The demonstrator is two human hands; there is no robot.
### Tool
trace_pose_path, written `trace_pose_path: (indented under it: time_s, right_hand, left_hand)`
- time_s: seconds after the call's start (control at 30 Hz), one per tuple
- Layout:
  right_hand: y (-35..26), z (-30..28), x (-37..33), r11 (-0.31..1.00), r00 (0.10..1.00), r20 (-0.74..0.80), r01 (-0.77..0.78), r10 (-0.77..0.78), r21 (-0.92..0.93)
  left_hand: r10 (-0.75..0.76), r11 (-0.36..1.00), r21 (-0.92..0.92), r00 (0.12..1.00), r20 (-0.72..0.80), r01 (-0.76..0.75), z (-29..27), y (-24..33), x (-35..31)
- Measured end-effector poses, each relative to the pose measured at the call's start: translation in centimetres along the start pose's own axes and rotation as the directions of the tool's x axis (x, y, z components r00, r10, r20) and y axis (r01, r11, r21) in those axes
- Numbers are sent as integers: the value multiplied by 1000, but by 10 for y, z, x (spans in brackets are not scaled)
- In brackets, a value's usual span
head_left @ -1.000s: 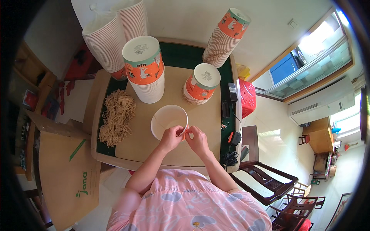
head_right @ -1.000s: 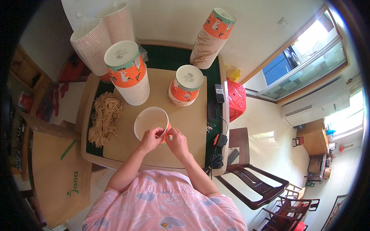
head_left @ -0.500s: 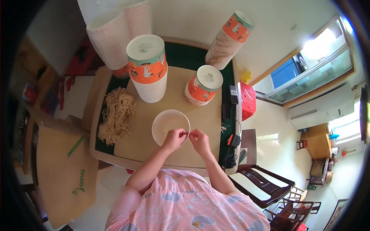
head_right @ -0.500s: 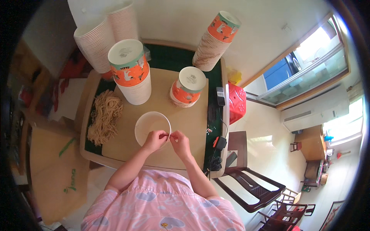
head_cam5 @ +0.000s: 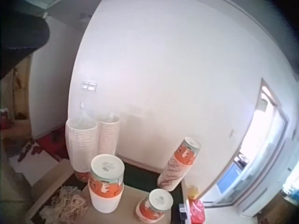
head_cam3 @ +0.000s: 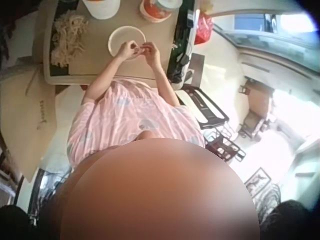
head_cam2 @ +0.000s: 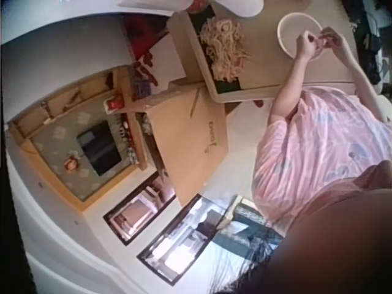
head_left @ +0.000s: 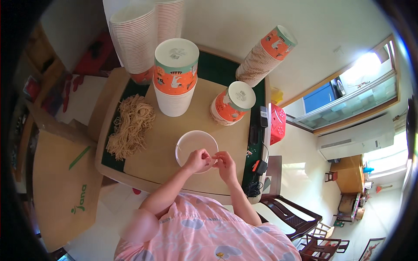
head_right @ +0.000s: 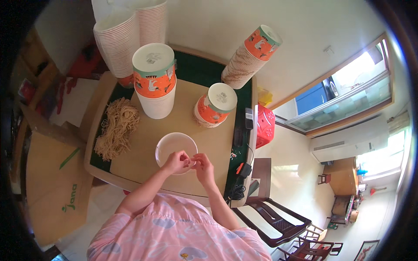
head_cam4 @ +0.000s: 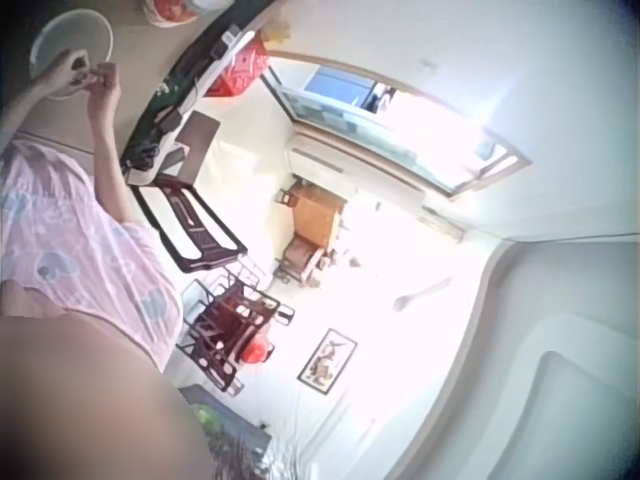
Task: Untie a large bundle of string and organize paper cups on a workstation.
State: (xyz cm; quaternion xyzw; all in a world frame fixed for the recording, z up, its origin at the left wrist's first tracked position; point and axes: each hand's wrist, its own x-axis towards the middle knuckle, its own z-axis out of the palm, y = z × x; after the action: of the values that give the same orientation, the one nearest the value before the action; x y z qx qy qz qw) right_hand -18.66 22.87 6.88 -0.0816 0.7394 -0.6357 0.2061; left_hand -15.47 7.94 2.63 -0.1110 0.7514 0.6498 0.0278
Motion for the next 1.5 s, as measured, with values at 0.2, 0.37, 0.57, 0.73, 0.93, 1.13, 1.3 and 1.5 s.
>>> trace_pose_path:
  time_s: [0.2,0.37,0.57,0.73,0.93,1.13,1.3,1.5]
  right_hand:
    - [-19,10,2,946,995,102,41,-8,-321]
    - [-22,10,2,953,995,104,24,8,-303]
    - [-21,9,9,797,979,180,187,-100,-574]
    - [-20,5,10,834,991,71,135,-115,-534]
    - [-26,8,4,886,989,89,142,-115,-442]
    - [-22,-4,2,947,993,10,116,-118,-300]
    - [-17,-3,3,997,997,-26,69,-70,-42]
    - [-14,-2,8,988,999,0,44,-44,146]
  left_hand:
    - [-7,1000,-22,999,32,8,-7,-2,0]
    - [-69,967,-240,995,75,85,-15,4,-3]
    - [-66,974,-209,993,95,84,-20,7,-6]
    - [64,860,508,980,-189,42,-33,32,-17]
    - [390,641,712,920,21,-288,-17,32,-13]
    - [66,985,148,990,123,-84,-1,36,-3]
    - [122,984,-142,989,79,-110,1,9,4]
    - [102,975,-206,989,106,-78,7,6,4]
